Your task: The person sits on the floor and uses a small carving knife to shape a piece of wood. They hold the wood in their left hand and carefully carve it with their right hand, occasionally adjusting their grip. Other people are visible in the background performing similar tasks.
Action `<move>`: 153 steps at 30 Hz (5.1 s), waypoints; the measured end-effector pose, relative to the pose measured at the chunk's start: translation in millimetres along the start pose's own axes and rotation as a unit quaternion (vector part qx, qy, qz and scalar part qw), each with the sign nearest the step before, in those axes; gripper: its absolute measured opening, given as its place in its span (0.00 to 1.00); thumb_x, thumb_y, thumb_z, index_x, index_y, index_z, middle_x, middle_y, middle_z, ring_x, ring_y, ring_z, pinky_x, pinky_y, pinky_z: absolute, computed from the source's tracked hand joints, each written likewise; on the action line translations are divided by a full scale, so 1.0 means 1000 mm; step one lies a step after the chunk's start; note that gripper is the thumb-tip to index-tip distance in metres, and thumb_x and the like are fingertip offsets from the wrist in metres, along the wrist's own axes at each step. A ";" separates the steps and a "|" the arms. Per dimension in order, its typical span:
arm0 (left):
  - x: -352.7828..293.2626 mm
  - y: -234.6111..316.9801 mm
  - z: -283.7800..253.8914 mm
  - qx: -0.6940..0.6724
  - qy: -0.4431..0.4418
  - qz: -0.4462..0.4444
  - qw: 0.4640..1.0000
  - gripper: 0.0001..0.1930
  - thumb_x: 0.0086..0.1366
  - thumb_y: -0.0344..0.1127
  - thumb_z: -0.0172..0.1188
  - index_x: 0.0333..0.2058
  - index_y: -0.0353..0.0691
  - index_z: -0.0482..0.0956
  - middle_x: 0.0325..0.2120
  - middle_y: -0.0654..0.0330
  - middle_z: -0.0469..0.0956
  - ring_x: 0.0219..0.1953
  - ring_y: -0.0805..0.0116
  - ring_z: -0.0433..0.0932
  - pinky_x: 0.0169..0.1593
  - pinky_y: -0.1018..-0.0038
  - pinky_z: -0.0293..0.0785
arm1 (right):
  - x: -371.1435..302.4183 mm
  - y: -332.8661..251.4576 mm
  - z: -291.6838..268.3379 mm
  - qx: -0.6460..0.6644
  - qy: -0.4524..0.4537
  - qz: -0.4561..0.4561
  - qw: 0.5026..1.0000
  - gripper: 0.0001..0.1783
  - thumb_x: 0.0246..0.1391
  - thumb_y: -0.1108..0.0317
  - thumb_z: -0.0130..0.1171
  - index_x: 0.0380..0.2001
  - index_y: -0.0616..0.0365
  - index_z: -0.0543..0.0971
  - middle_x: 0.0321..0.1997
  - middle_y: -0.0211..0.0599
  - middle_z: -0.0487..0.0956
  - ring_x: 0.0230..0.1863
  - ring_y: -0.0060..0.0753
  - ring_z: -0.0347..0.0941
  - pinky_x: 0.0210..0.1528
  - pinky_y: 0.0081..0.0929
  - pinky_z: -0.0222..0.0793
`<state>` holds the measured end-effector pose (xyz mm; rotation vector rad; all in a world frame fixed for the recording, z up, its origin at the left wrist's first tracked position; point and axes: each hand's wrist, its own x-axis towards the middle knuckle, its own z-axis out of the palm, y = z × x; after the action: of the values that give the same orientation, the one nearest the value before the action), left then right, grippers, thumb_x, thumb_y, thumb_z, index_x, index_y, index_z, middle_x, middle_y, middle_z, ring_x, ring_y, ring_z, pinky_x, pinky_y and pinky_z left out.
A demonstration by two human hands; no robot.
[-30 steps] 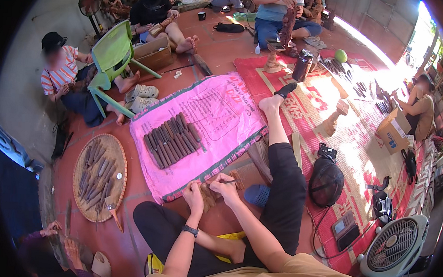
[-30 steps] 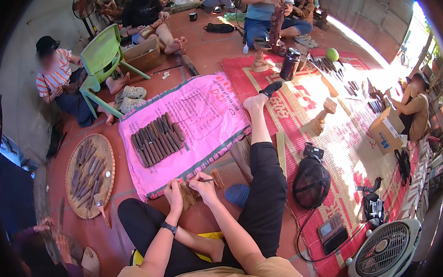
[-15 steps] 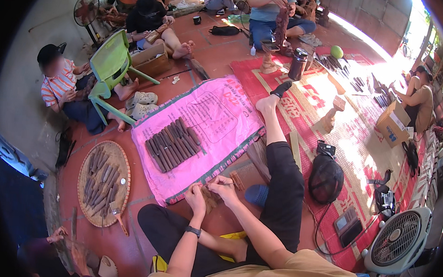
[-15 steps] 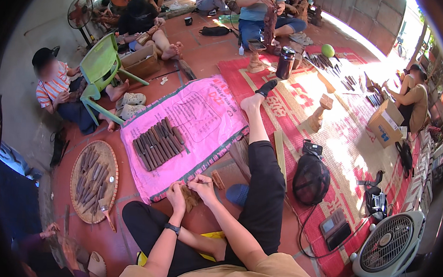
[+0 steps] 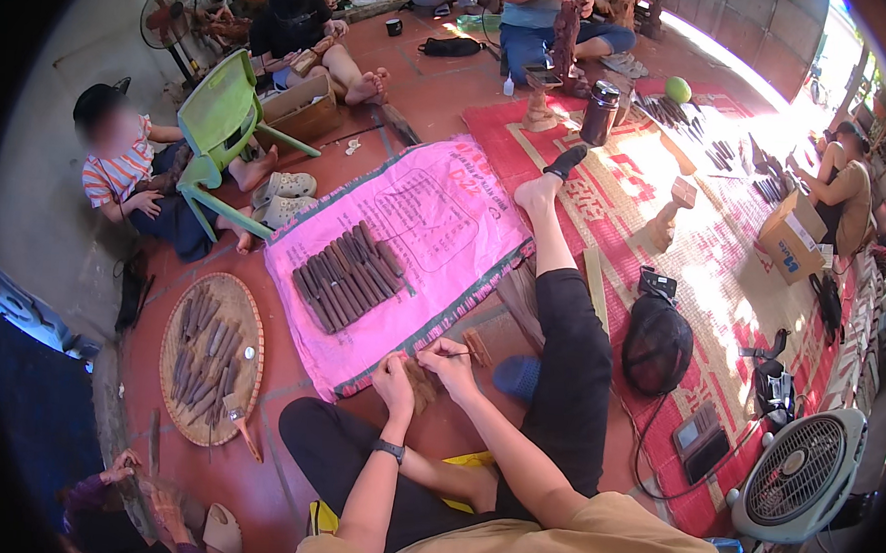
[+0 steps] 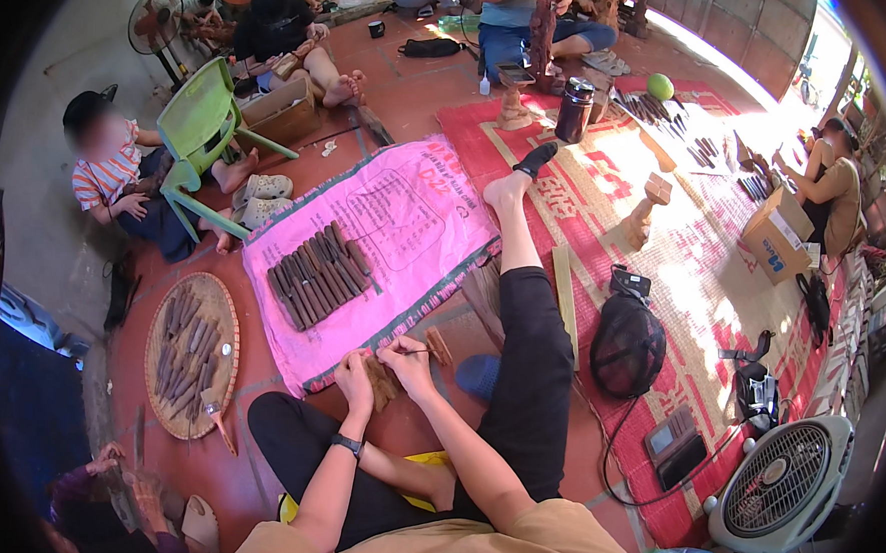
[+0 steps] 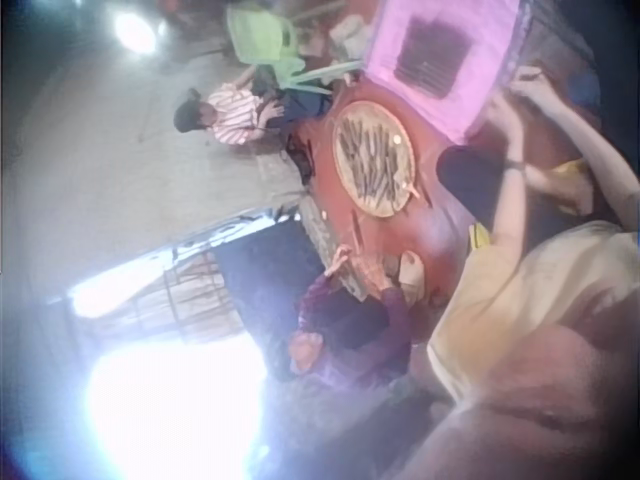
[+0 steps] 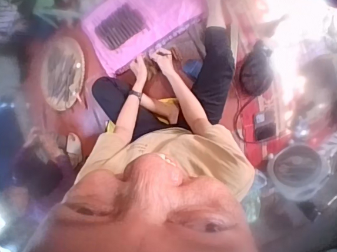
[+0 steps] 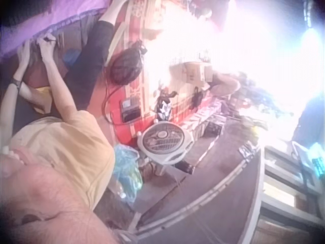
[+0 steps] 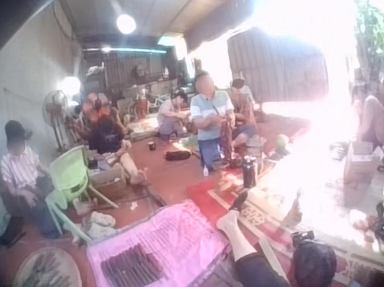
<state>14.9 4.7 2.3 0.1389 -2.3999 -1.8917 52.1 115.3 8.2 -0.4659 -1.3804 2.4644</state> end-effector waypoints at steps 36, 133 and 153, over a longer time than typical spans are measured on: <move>0.005 0.006 -0.005 0.067 -0.003 -0.067 0.995 0.17 0.62 0.45 0.50 0.31 0.37 0.81 0.24 0.46 0.79 0.32 0.51 0.80 0.38 0.61 0.72 | -0.001 -0.009 0.016 -0.040 0.009 0.016 0.999 0.08 0.49 0.78 0.61 0.20 0.57 0.74 0.24 0.28 0.76 0.26 0.17 0.71 0.29 0.14 0.66; 0.007 -0.004 0.022 -0.063 0.041 -0.105 0.992 0.17 0.49 0.36 0.61 0.35 0.30 0.78 0.39 0.44 0.73 0.45 0.49 0.73 0.47 0.56 0.70 | 0.009 -0.007 0.002 -0.216 -0.045 -0.020 0.975 0.03 0.58 0.77 0.55 0.32 0.66 0.75 0.40 0.45 0.78 0.47 0.37 0.76 0.52 0.27 0.76; -0.017 -0.004 -0.015 0.128 -0.015 0.084 0.988 0.19 0.65 0.42 0.48 0.27 0.32 0.78 0.25 0.44 0.77 0.32 0.45 0.77 0.41 0.52 0.70 | -0.006 0.002 -0.006 -0.280 -0.040 -0.059 0.957 0.08 0.53 0.81 0.56 0.26 0.57 0.71 0.33 0.34 0.75 0.35 0.24 0.73 0.39 0.22 0.75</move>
<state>33.6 -9.0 1.6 -0.0730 -2.5741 -1.5217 59.5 116.9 4.1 -0.3815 -2.0791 1.9895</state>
